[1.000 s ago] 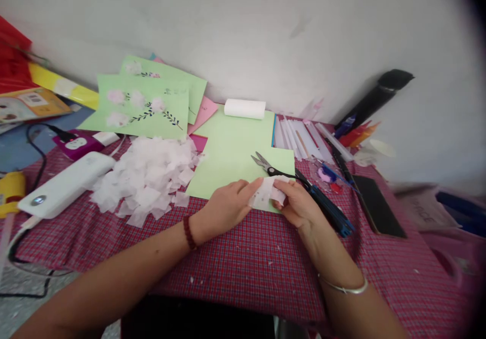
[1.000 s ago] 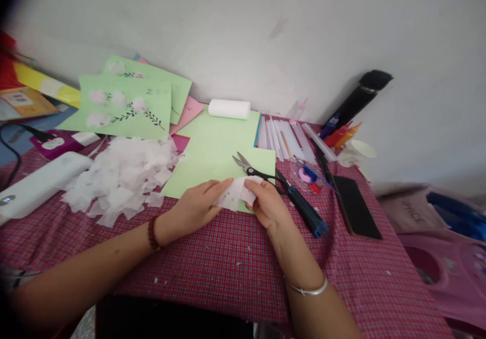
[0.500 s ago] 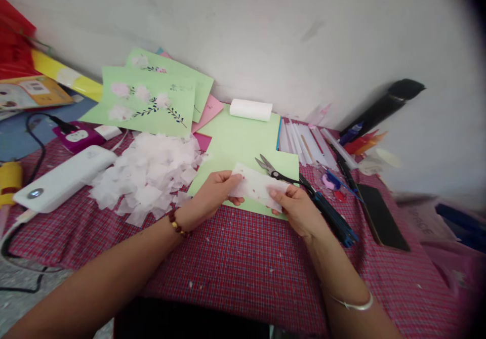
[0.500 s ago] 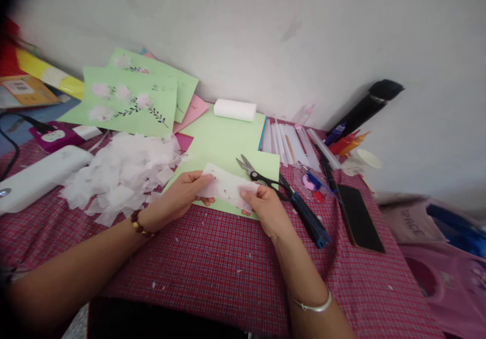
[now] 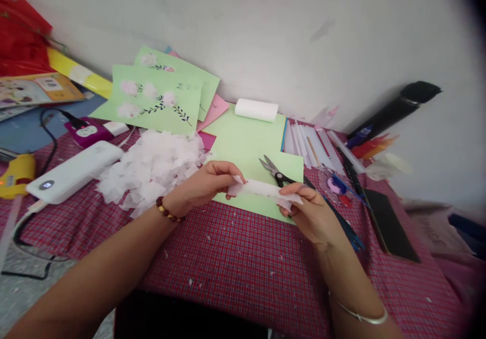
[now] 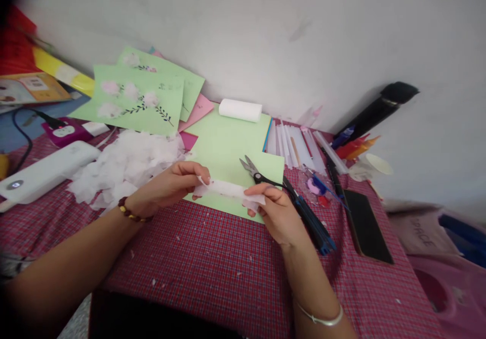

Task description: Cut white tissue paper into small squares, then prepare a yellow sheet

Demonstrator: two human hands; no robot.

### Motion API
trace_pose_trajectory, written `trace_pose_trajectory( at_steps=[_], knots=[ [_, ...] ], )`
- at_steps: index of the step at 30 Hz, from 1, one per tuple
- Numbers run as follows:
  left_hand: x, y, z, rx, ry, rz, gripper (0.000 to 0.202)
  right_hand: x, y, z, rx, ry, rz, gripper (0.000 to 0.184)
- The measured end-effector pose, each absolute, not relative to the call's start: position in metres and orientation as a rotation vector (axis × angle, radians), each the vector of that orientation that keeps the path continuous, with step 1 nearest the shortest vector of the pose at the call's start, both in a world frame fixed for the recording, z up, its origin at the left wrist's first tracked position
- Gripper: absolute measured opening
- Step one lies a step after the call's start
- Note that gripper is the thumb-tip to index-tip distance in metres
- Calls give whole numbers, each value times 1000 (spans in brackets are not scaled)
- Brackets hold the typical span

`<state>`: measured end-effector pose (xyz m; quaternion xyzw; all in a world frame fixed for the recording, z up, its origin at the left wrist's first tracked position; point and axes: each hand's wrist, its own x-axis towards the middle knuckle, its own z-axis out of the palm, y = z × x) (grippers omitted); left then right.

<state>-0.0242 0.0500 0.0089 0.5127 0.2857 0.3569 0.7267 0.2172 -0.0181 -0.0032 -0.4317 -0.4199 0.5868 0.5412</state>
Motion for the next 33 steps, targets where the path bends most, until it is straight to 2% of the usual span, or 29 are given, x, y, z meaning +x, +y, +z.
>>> trace_pose_trajectory(
  at_steps=[6, 14, 30, 33],
  knots=[
    [-26, 51, 8, 1165, 596, 752, 4, 216, -21, 6, -998, -1075, 1430, 18],
    [-23, 47, 17, 1089, 697, 699, 3, 216, -23, 8, -1073, -989, 1496, 7],
    [-27, 48, 13, 1091, 616, 730, 8, 219, -24, 9, -1029, -1010, 1546, 15],
    [-30, 48, 13, 1116, 540, 729, 24, 222, -25, 9, -989, -1077, 1568, 18]
  ],
)
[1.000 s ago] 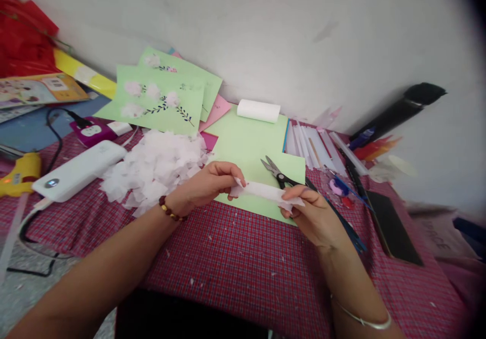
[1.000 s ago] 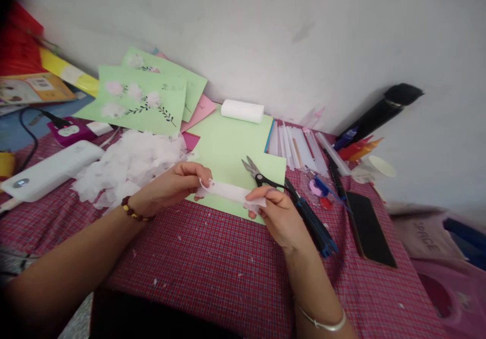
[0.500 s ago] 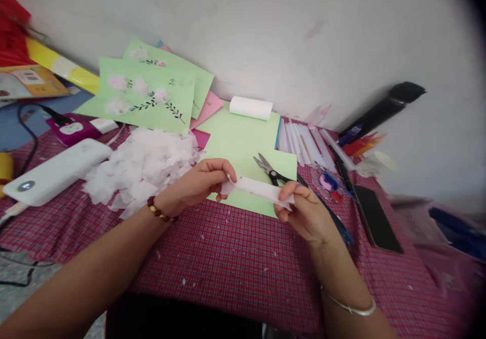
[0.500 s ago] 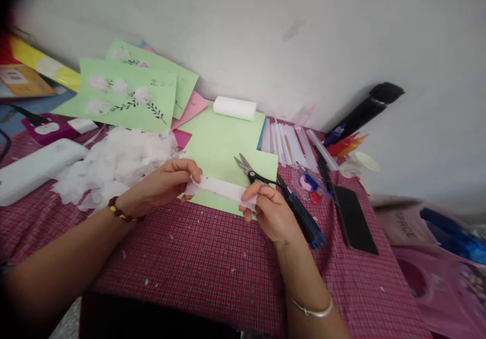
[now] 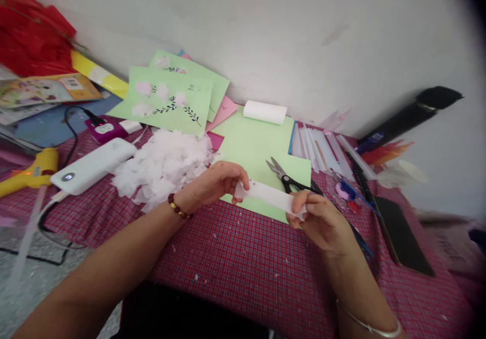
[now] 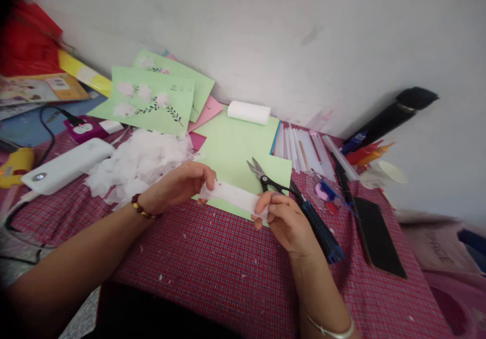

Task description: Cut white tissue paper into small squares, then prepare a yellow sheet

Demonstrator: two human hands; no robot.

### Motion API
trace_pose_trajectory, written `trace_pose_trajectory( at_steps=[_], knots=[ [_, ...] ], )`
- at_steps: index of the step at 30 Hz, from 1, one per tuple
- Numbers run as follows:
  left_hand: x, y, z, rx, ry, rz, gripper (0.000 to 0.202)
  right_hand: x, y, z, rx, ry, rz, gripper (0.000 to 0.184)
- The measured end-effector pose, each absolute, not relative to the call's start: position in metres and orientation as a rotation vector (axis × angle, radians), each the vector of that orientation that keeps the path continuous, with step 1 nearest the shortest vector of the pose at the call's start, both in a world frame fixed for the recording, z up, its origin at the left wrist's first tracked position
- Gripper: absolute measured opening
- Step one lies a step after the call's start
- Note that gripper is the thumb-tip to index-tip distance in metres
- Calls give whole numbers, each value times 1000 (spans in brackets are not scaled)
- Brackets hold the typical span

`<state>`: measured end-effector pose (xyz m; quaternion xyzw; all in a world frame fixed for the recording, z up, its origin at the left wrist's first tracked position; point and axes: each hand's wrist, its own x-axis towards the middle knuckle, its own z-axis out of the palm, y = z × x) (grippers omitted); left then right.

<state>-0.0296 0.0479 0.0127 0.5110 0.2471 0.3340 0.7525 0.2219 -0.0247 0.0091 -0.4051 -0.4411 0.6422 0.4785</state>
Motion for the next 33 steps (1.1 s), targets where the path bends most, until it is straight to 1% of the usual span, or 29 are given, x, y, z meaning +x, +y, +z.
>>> trace_pose_trajectory(
  at_steps=[2, 4, 6, 7, 8, 9, 11, 12, 13, 14, 15, 17, 18, 21, 26, 28, 31, 33],
  knots=[
    [-31, 48, 14, 1157, 568, 740, 37, 223, -25, 8, -967, -1138, 1533, 31],
    [-30, 47, 15, 1242, 665, 721, 34, 223, -25, 7, -1016, -1220, 1441, 41],
    [-28, 47, 16, 1341, 744, 685, 23, 221, -25, 5, -1140, -1310, 1330, 38],
    [-27, 48, 16, 1376, 761, 681, 16, 220, -24, 5, -1215, -1345, 1283, 33],
    [-25, 49, 15, 1398, 769, 691, 14, 219, -23, 4, -1285, -1366, 1247, 27],
    [-24, 50, 13, 1406, 777, 713, 23, 218, -22, 4, -1338, -1369, 1226, 20],
    [-22, 52, 9, 1413, 817, 764, 51, 216, -20, 5, -1395, -1346, 1216, 14],
    [-22, 53, 6, 1421, 849, 772, 60, 216, -20, 5, -1400, -1328, 1211, 17],
    [-22, 55, 3, 1430, 883, 765, 64, 215, -19, 6, -1402, -1313, 1200, 22],
    [-23, 56, 1, 1441, 911, 740, 60, 215, -18, 6, -1407, -1309, 1183, 29],
    [-24, 57, -1, 1452, 933, 698, 49, 215, -18, 6, -1415, -1317, 1159, 34],
    [-26, 58, -3, 1471, 963, 610, 20, 216, -16, 5, -1441, -1351, 1102, 40],
    [-27, 58, -2, 1470, 971, 583, 9, 217, -16, 4, -1458, -1365, 1079, 40],
    [-26, 57, 1, 1368, 927, 620, 12, 219, -14, 2, -1504, -1336, 1101, 35],
    [-17, 50, 4, 1056, 745, 759, 10, 214, -17, -1, -1399, -1227, 1433, 27],
    [-14, 47, 3, 1035, 726, 779, 9, 210, -20, -1, -1293, -1181, 1567, 32],
    [-13, 45, 3, 1047, 722, 762, 6, 203, -23, -1, -1191, -1077, 1715, 46],
    [-14, 46, 4, 1043, 732, 751, 5, 200, -24, -1, -1194, -1022, 1742, 47]
  ],
)
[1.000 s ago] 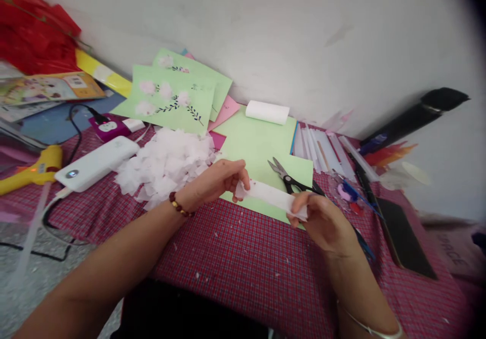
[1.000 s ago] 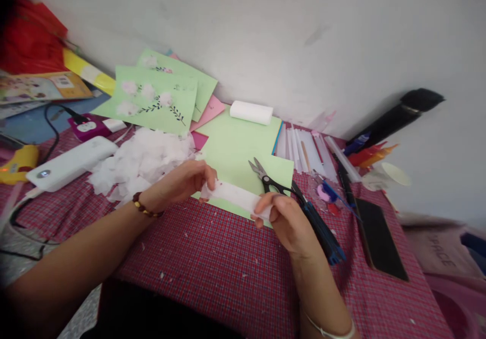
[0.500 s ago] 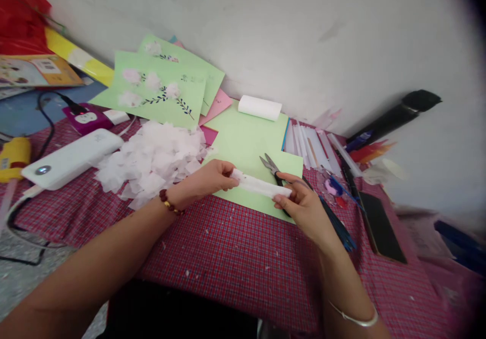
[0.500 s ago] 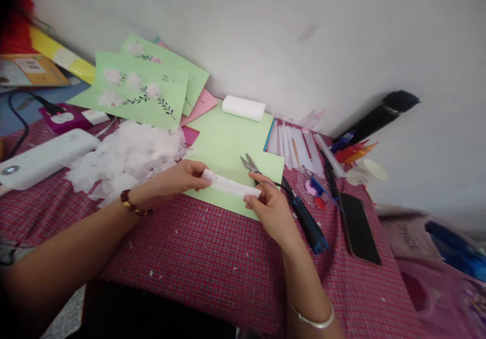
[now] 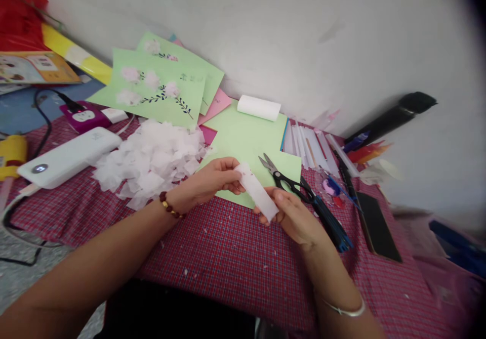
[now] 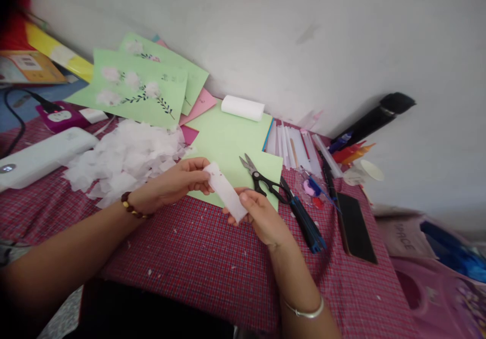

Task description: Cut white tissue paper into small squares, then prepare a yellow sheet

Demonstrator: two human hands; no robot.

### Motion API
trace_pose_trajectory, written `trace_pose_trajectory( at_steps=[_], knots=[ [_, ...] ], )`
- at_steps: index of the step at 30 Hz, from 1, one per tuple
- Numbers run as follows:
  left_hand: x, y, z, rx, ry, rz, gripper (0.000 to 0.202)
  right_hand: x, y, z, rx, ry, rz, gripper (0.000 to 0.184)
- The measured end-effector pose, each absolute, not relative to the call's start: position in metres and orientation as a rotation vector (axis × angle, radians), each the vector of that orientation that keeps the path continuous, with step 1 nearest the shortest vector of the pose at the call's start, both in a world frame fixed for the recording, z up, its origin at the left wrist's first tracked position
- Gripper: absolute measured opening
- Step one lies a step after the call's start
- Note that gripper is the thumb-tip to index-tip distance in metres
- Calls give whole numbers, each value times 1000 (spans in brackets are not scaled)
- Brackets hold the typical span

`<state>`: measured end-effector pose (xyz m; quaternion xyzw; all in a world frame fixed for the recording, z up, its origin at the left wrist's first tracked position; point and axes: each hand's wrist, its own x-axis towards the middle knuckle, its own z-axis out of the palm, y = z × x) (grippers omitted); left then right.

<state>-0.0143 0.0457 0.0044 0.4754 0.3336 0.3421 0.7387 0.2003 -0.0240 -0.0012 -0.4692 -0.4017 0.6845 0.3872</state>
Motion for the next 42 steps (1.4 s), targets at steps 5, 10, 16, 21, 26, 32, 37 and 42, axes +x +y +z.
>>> trace_pose_trajectory(
  at_steps=[5, 10, 16, 21, 26, 32, 37, 42],
  knots=[
    [-15, 47, 4, 952, 720, 797, 10, 197, -22, -8, -1312, -1026, 1644, 31],
    [7, 30, -7, 537, 539, 933, 23, 187, -20, -16, -1340, -969, 1493, 25],
    [21, 13, -11, 691, 796, 773, 21, 188, -19, -11, -1491, -1424, 1242, 22],
    [2, 34, 2, 671, 908, 1001, 6, 227, -16, -4, -1837, -2006, 269, 35],
    [-15, 55, 9, 612, 902, 1178, 8, 243, -12, -8, -2200, -2158, -93, 45],
    [-27, 67, 8, 619, 941, 1250, 12, 242, -12, -14, -2273, -2235, -218, 53],
    [-33, 72, 9, 598, 884, 1307, 16, 239, -8, -11, -2211, -2134, -169, 48],
    [-39, 78, 14, 350, 698, 1300, 9, 232, -20, 1, -1666, -1799, 695, 53]
  ],
)
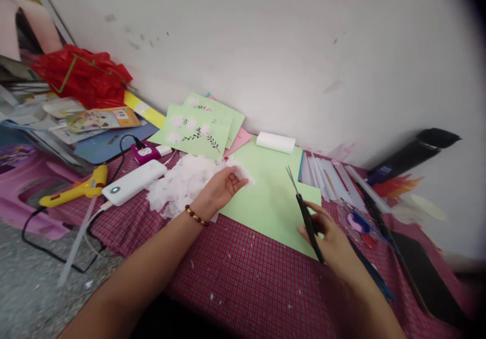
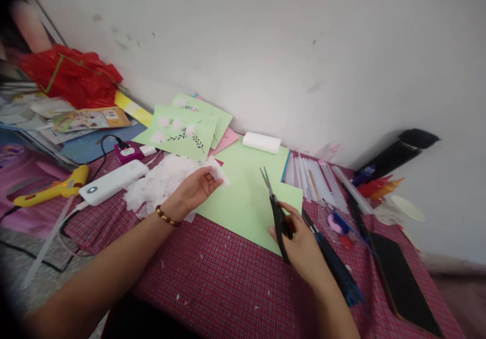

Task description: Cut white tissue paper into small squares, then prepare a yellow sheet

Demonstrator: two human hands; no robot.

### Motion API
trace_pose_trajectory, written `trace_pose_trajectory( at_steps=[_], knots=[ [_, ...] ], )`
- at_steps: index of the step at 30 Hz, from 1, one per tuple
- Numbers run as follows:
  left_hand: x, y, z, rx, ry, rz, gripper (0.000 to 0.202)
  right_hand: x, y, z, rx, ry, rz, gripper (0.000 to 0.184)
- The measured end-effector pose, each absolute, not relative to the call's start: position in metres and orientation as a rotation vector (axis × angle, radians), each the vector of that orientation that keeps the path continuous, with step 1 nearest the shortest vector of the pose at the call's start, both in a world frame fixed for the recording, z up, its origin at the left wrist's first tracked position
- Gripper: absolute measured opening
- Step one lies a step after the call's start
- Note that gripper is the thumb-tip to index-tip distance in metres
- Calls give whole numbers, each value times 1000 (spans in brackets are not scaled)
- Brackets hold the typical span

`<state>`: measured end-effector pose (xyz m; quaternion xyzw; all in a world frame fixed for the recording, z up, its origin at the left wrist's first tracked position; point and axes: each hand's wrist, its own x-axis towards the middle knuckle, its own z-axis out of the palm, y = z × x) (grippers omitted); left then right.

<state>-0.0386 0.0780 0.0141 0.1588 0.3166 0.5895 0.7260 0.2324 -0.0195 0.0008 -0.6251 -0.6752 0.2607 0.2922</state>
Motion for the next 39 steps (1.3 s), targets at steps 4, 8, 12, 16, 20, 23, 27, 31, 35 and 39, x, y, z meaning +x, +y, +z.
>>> trace_pose_trajectory(
  at_steps=[4, 8, 12, 16, 20, 23, 27, 31, 35, 39],
  knots=[
    [-44, 83, 18, 164, 694, 1286, 19, 223, -37, -6, -1051, -1670, 1528, 53],
    [-46, 84, 20, 110, 703, 1280, 22, 214, -43, -18, -883, -1471, 1862, 56],
    [-45, 82, 20, 124, 702, 1246, 21, 211, -39, -16, -898, -1435, 1896, 56],
    [-43, 80, 18, 152, 702, 1217, 20, 211, -38, -15, -897, -1415, 1908, 58],
    [-41, 79, 16, 188, 694, 1207, 16, 210, -40, -13, -930, -1405, 1878, 54],
    [-40, 78, 13, 240, 689, 1220, 6, 209, -41, -10, -947, -1403, 1858, 50],
    [-38, 75, 10, 348, 689, 1211, 13, 206, -42, -7, -965, -1396, 1837, 51],
    [-34, 71, 10, 421, 698, 1155, 13, 202, -44, -8, -964, -1359, 1828, 52],
    [-30, 67, 9, 441, 670, 1126, 7, 199, -46, -14, -905, -1273, 1876, 57],
    [-26, 62, 6, 489, 638, 1083, 4, 194, -47, -14, -834, -1142, 1947, 52]
  ],
)
